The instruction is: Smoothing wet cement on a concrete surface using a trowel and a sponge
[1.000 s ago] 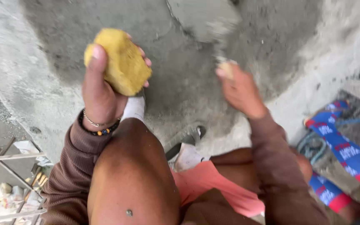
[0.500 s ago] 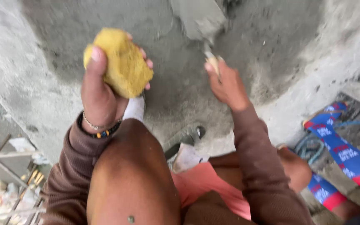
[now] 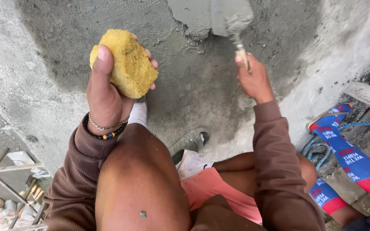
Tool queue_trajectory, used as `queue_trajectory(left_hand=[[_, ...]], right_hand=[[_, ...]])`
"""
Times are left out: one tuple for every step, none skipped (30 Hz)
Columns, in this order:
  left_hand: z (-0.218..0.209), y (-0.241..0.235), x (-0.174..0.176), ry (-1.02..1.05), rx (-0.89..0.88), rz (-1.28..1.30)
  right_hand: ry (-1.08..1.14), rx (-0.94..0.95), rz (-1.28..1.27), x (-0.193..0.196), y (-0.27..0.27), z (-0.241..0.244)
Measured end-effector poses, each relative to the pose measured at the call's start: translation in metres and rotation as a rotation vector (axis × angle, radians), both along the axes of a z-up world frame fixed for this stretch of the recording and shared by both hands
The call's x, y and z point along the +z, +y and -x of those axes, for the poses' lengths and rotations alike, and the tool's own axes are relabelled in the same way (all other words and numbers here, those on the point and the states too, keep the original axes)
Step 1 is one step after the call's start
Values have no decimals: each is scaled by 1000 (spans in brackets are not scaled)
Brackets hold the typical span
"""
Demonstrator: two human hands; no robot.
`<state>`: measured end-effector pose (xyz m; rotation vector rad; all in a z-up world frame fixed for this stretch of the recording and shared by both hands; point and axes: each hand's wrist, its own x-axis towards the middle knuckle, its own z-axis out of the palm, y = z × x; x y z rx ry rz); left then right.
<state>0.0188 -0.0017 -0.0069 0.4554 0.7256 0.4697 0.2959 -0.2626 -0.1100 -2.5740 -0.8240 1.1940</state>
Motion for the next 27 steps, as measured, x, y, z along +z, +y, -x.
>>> queue_trajectory(left_hand=[[-2,2,-2,-10,3,-9],[-3,1,-2,-16,3,-11],[-2,1,-3,-16,6,7],[-2,1,-4,-16,9,25],[-1,2,-2,-11,22,18],[-2,2,-1,4,18,-11],[-3,4,0,16,-1,-39],[-2,3,2,17,-3,-45],[-2,1,2,18,8,-36],[-3,0,1,18,20,-27],[-3,0,0,18,18,-28],[-2,-1,-3,8,15,-27],[1,-3,-4,3,7,-19],[2,-4,-4,7,1,-12],[1,-4,-5,15,0,-17],[0,-4,-5,22,-1,-21],[-2,-4,-4,27,2,-22],[-3,-5,-2,31,-7,-19],[-6,-4,-2,27,-24,-18],[-6,-4,-2,25,-28,-20],[-7,-4,-2,27,-27,-23],[-8,-4,-3,29,-25,-26],[-7,-5,-3,26,-28,-21],[-7,-5,-3,25,-25,-14],[-7,-5,-3,24,-13,-10],[-8,-5,-2,22,-8,-8],[-9,-5,0,27,-18,-17]], right_hand=[[6,-44,38,1,-4,-11],[0,-44,36,11,-8,-4],[-75,4,47,19,-9,2],[-150,52,58,27,-9,7],[-145,65,50,30,7,23],[-110,89,2,32,22,37],[-78,96,-45,36,35,55],[-78,94,-51,27,57,64],[4,112,-8,18,77,72],[86,130,34,8,97,80],[86,129,33,-8,100,73],[88,81,4,-25,103,67],[95,29,-19,-41,102,65],[100,23,-12,-40,90,60],[89,-4,0,-40,81,50],[78,-31,12,-39,73,40],[83,-27,12,-31,66,36],[107,-91,-37,-23,58,31],[125,-162,-88,-14,50,26],[123,-166,-90,-15,36,22],[165,-292,-134,-16,22,16],[208,-417,-179,-17,8,10],[204,-420,-175,-9,6,15],[127,-430,-94,-2,4,21],[52,-432,-15,5,4,25],[49,-427,-14,1,10,41],[5,-302,-126,-4,14,60]])
